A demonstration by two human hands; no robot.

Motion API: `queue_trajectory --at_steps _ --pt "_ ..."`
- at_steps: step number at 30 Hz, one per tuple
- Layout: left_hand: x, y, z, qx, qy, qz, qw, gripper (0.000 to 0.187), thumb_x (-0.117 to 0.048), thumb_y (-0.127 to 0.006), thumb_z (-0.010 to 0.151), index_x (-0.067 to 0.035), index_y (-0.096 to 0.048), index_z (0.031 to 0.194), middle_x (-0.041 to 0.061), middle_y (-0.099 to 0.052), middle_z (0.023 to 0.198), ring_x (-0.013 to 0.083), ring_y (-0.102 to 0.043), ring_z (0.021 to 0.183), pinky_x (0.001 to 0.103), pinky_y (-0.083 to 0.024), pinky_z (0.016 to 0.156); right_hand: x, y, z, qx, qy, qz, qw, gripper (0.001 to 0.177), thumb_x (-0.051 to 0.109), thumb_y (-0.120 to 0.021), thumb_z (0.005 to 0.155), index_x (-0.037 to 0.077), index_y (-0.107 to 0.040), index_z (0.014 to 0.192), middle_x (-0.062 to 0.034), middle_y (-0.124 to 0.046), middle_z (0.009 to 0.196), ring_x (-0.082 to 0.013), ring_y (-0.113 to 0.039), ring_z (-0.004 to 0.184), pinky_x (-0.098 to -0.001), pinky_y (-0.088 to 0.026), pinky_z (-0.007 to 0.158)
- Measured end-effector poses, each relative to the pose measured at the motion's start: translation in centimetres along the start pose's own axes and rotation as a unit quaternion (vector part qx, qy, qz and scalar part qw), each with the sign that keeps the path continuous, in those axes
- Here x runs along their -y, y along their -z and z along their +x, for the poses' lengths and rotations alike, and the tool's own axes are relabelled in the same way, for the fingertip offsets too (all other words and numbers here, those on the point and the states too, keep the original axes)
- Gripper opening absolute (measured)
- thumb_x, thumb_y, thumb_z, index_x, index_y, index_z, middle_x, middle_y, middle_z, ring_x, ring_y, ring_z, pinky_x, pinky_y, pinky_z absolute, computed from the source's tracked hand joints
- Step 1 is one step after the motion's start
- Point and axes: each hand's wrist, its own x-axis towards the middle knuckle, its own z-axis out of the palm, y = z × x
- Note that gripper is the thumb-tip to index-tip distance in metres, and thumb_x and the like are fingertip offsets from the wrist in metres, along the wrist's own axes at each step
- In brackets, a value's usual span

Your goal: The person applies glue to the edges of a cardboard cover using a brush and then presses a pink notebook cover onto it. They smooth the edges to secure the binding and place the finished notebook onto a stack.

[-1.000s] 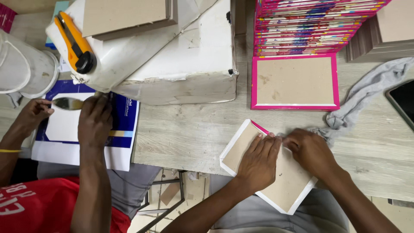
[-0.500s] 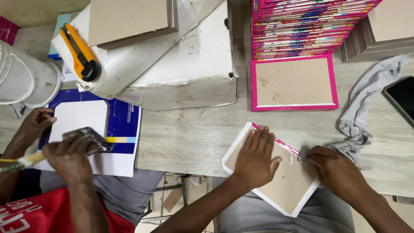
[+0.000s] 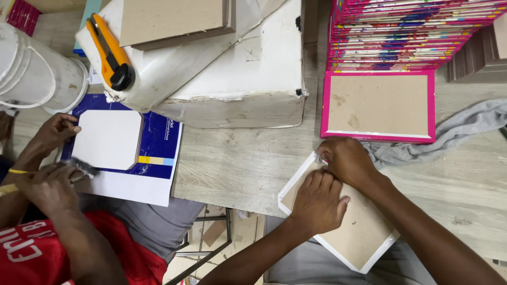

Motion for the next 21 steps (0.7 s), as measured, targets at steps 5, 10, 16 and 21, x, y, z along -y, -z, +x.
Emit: queue_trajectory --at_steps 5,10,16,21 --pt "0.6 -3.2 -0.8 -0.011 0.008 0.05 0.999 0.057 -0.049 -0.049 0.102 0.002 -0.062 0.125 0.019 -0.056 0.11 0.0429 -0.062 0.113 0.055 -0.047 0.099 -2.4 1.0 -4.2 0.047 -0.017 -0.067 0.996 0.011 0.014 -0.069 0.089 0.02 -0.077 0.085 -0.0032 -0.077 0.089 -0.0346 -0.078 0.092 -0.0471 -0.063 0.081" --pt "-0.7 1.0 1.2 0.027 0.036 0.018 0.999 0.069 -0.036 -0.065 0.099 0.008 -0.05 0.15 0.027 -0.059 0.123 0.043 -0.057 0.117 0.049 -0.048 0.096 -6.1 4.8 -16.1 0.125 -0.135 -0.131 0.974 0.022 0.031 -0.054 0.103 0.028 -0.076 0.101 0.0053 -0.079 0.107 -0.0266 -0.076 0.099 -0.0449 -0.056 0.076" --pt "-0.6 1.0 0.7 0.049 0.028 0.022 0.998 0.058 -0.036 -0.057 0.105 -0.01 -0.054 0.157 0.019 -0.05 0.167 0.0481 -0.059 0.129 0.056 -0.048 0.094 -5.9 2.9 -12.9 0.154 -0.179 -0.124 0.964 0.021 0.025 -0.061 0.098 0.029 -0.08 0.094 0.0071 -0.081 0.105 -0.025 -0.076 0.095 -0.0391 -0.054 0.08" --pt "-0.7 0.4 0.3 -0.011 0.018 0.003 1.0 0.053 -0.034 -0.061 0.102 -0.005 -0.063 0.146 0.016 -0.058 0.159 0.0467 -0.06 0.124 0.053 -0.048 0.094 -3.8 0.8 -9.0 0.036 -0.044 -0.061 0.996 0.029 0.0 -0.053 0.086 0.016 -0.076 0.09 0.0 -0.072 0.09 -0.0309 -0.069 0.073 -0.0462 -0.048 0.057"
